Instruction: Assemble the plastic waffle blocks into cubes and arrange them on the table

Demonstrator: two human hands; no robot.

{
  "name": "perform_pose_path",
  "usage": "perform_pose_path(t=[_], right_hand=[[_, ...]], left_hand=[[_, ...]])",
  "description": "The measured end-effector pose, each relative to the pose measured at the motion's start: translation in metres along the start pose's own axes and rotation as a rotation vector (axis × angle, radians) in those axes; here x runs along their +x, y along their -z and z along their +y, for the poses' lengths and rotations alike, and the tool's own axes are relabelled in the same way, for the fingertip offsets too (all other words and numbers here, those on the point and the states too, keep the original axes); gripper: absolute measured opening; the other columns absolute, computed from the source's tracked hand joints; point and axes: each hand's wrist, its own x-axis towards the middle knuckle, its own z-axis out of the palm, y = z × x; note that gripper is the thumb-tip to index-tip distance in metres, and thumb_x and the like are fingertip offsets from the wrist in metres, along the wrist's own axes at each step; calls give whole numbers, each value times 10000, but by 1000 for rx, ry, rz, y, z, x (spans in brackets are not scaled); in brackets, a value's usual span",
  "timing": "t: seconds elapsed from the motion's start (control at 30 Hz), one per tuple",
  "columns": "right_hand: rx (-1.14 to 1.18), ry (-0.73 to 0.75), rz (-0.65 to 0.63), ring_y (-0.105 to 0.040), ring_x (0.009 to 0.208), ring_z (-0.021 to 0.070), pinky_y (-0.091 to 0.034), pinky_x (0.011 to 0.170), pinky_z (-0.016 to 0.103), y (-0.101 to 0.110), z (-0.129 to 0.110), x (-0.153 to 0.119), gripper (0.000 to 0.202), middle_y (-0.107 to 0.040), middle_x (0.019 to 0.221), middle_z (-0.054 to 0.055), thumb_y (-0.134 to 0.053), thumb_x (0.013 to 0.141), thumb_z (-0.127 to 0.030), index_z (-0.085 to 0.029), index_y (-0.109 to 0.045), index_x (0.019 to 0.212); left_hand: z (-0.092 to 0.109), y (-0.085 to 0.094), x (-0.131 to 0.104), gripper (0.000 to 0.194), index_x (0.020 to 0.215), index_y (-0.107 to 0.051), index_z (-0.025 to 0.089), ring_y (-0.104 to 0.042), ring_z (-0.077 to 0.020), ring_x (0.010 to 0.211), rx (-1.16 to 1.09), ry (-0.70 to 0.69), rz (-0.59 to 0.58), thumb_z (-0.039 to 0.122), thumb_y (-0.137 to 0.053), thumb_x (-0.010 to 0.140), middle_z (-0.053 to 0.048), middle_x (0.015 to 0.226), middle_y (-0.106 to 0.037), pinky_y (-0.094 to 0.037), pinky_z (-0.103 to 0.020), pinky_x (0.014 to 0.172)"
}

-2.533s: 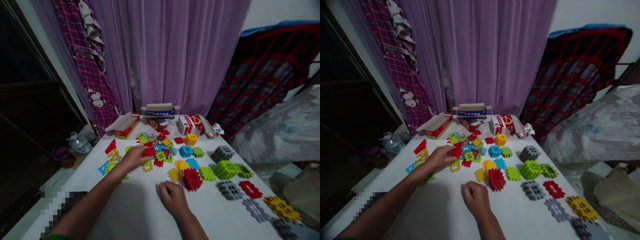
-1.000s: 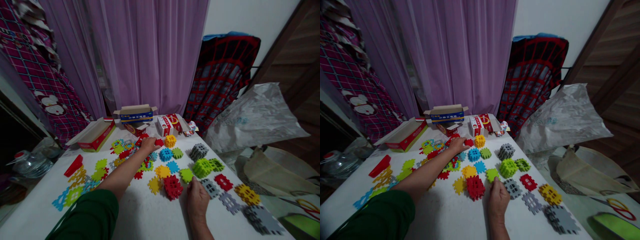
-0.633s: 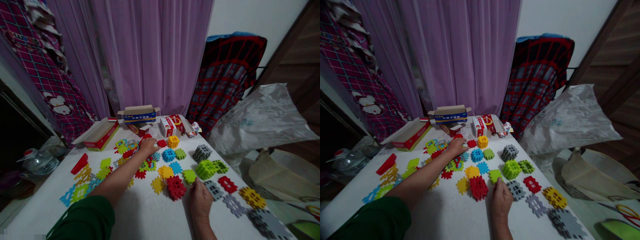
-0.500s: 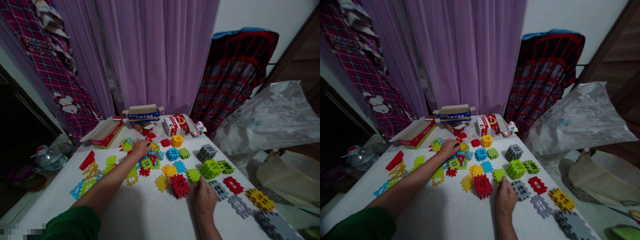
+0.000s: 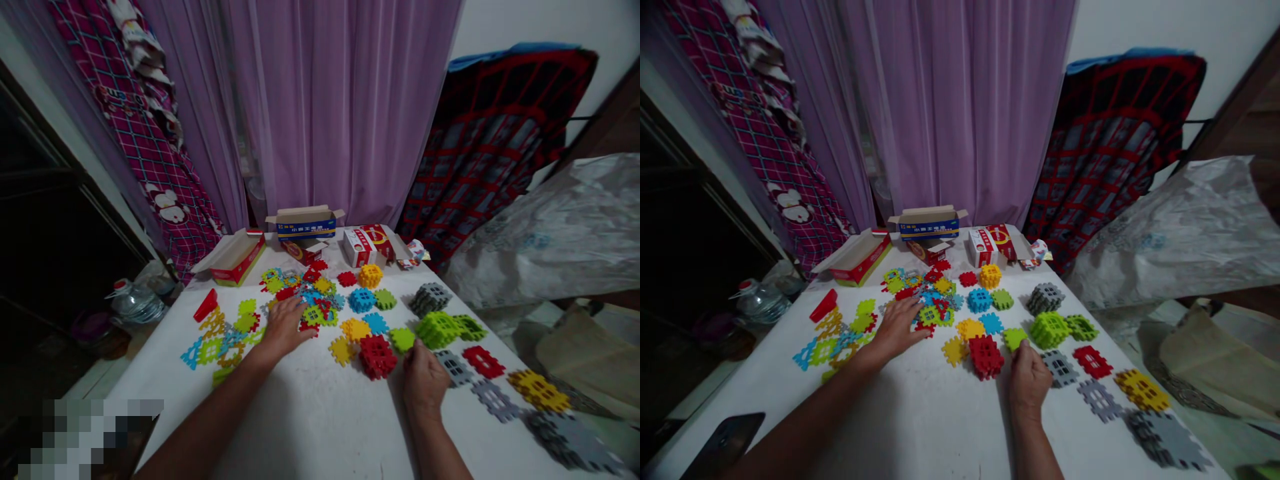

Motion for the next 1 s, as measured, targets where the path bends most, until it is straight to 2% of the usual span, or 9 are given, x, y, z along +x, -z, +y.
perform_pose_path(t=[0.13, 0.3, 0.4, 0.5, 0.6, 0.67, 0.73, 0.9, 1.0], right_hand=[[-21, 6, 1, -379, 460, 114, -309, 493, 279, 1, -3, 0, 541, -413, 427, -46, -550, 768, -668, -202, -478, 504], [-23, 40, -3, -376, 454, 115, -313, 503, 280, 0, -2, 2, 531, -402, 420, -51, -534, 796, -648, -205, -475, 509], [-14, 24, -12, -370, 448, 113, -308, 491, 277, 0, -1, 3, 534, -398, 415, -50, -545, 784, -650, -204, -472, 498], [-4, 13, -30, -377, 447, 114, -310, 489, 276, -1, 0, 3, 529, -405, 419, -50, -542, 788, -645, -199, -489, 509], [-12, 40, -31, -374, 459, 111, -305, 502, 276, 0, 1, 3, 535, -400, 432, -53, -528, 810, -638, -199, -476, 508], [-17, 50, -28, -370, 468, 110, -300, 506, 276, 0, 3, 3, 540, -395, 439, -55, -527, 814, -642, -200, -467, 508], [-12, 46, -29, -368, 470, 110, -297, 504, 276, 1, 5, 4, 538, -397, 442, -56, -529, 812, -647, -199, -472, 518], [-6, 27, -29, -375, 471, 111, -303, 507, 274, 2, 8, 4, 505, -406, 439, -58, -532, 822, -613, -197, -493, 538], [5, 11, -12, -372, 459, 109, -299, 497, 275, 1, 8, 4, 486, -410, 433, -57, -540, 820, -589, -198, -495, 537]], left_hand=[[10, -4, 2, 466, 1256, -600, 257, -479, -256, 1266, 34, -25, -3, 393, -666, 816, -75, 1320, -605, -259, -438, 1116], [-2, 9, -7, 264, 1107, -694, 310, -481, -243, 1254, 30, -30, 29, 338, -613, 856, -41, 1283, -627, -249, -441, 1120], [-9, 15, -18, 209, 989, -725, 272, -538, -236, 1159, -28, -14, 80, 332, -553, 887, -52, 1168, -672, -335, -420, 1059], [-10, 12, -30, 258, 872, -702, 220, -623, -193, 893, -245, 115, 91, 353, -483, 905, -42, 900, -700, -469, -336, 844], [-6, -2, -40, 259, 969, -656, 197, -599, -138, 635, -600, 316, 12, 388, -518, 863, 4, 734, -669, -460, -251, 597], [-1, -14, -47, 340, 1077, -621, 179, -573, -114, 565, -782, 407, -60, 407, -559, 833, 10, 734, -671, -440, -228, 538], [5, -24, -53, 383, 1127, -608, 166, -575, -105, 552, -842, 466, -118, 409, -563, 834, -1, 763, -683, -454, -225, 540], [15, -25, -70, 324, 1151, -647, 228, -664, -150, 801, -504, 406, -60, 320, -532, 862, -16, 932, -720, -508, -265, 759], [19, -17, -78, 414, 1227, -623, 225, -652, -187, 984, -312, 334, -52, 320, -590, 826, -51, 1110, -686, -485, -283, 887]])
